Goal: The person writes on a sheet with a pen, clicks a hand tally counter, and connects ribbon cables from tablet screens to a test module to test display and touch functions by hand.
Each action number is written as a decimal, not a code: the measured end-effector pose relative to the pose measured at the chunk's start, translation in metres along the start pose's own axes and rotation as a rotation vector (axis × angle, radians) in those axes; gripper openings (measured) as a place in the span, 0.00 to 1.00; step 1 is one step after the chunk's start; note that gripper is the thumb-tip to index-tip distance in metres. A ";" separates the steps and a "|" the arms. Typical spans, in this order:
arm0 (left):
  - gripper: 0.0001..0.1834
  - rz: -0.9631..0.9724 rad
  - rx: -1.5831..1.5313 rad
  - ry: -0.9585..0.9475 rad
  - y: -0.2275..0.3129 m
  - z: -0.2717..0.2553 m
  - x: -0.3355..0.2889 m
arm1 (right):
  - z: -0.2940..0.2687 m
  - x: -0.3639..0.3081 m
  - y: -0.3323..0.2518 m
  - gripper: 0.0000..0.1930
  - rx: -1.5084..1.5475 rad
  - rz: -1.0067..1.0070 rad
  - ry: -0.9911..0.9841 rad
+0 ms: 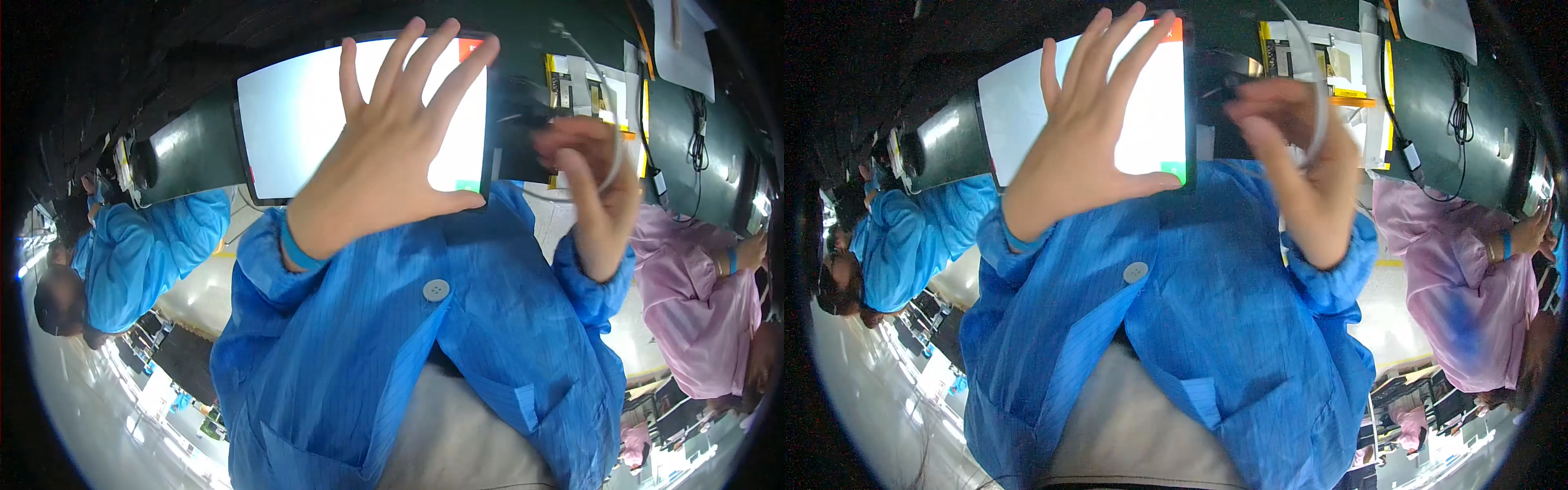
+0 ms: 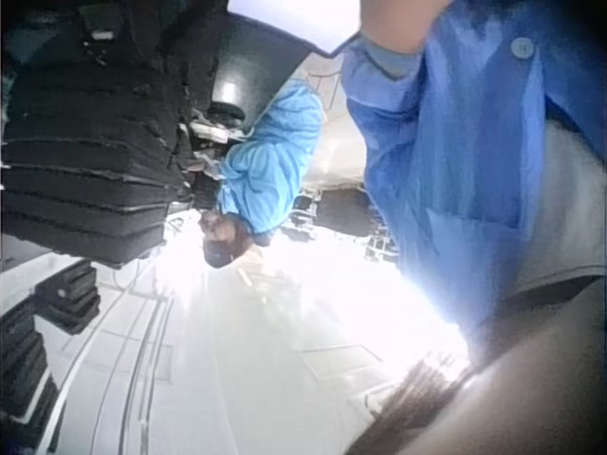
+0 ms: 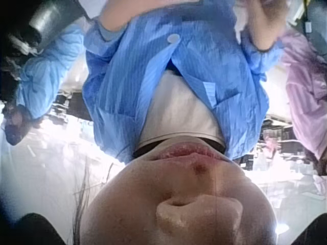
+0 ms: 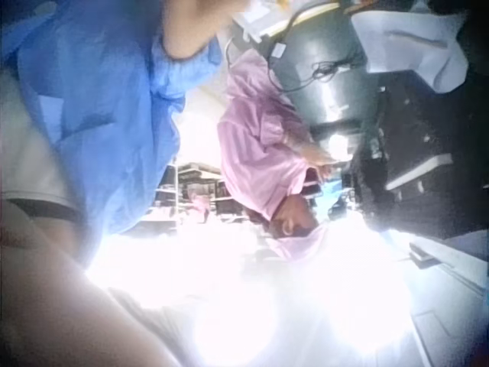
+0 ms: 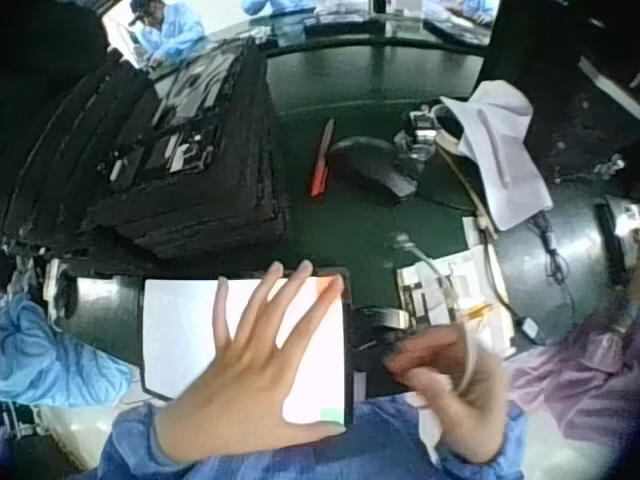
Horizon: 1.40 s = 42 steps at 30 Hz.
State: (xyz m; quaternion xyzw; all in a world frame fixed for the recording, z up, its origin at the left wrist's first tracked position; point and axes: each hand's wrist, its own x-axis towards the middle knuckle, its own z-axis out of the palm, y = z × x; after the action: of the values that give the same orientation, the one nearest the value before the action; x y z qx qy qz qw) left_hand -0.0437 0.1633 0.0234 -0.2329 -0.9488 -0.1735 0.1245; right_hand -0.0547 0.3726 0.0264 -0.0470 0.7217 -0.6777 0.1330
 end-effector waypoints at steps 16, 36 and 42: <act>0.32 -0.558 0.156 0.155 -0.027 -0.047 -0.107 | -0.056 0.001 -0.029 0.12 -0.657 -0.413 0.364; 0.19 -0.476 0.338 0.346 -0.003 -0.029 -0.158 | -0.023 -0.009 -0.009 0.10 -1.189 -0.415 -0.065; 0.19 -0.409 0.254 0.265 -0.002 -0.025 -0.146 | -0.018 -0.001 -0.001 0.08 -1.039 -0.464 -0.142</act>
State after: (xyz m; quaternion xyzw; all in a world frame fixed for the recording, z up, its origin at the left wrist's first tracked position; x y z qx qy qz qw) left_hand 0.0848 0.0933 -0.0006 0.0059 -0.9657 -0.1035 0.2381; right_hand -0.0584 0.3900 0.0286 -0.3089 0.9201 -0.2404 -0.0116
